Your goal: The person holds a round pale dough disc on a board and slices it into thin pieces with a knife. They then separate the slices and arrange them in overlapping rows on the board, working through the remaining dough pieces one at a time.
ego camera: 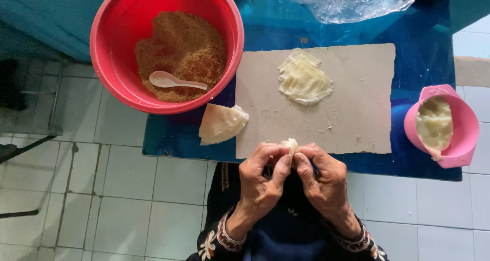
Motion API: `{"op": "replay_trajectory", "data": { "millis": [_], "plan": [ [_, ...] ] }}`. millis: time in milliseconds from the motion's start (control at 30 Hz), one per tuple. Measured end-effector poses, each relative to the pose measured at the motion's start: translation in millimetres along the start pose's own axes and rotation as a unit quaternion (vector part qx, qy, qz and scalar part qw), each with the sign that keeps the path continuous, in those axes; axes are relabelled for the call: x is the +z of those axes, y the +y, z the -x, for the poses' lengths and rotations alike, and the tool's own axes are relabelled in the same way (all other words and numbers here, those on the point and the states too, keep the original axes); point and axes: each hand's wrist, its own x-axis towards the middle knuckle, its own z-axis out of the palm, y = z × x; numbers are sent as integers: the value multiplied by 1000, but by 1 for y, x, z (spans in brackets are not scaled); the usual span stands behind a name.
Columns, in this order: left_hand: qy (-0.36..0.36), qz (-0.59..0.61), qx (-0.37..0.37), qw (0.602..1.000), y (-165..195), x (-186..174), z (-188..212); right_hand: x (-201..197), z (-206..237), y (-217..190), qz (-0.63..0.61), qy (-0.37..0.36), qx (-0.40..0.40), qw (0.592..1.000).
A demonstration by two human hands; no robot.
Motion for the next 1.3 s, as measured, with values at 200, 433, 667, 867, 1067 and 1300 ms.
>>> {"op": "replay_trajectory", "data": {
  "millis": [200,433,667,867,1067,1300],
  "plan": [
    [-14,28,-41,999,-4,-2,-3,7,8,3,-160,32,48,985],
    [-27,-202,217,955,20,-1,-5,1,20,13,-247,34,157,956],
    [-43,-133,153,978,20,0,-2,2,28,18,-241,33,111,963],
    [-38,16,-30,999,5,2,5,5,26,16,-313,70,126,939],
    [-39,193,-95,976,-13,4,11,4,19,17,-467,47,174,866],
    [-14,332,-149,931,-13,-9,13,5,22,21,-403,65,252,877]
  ]
}}
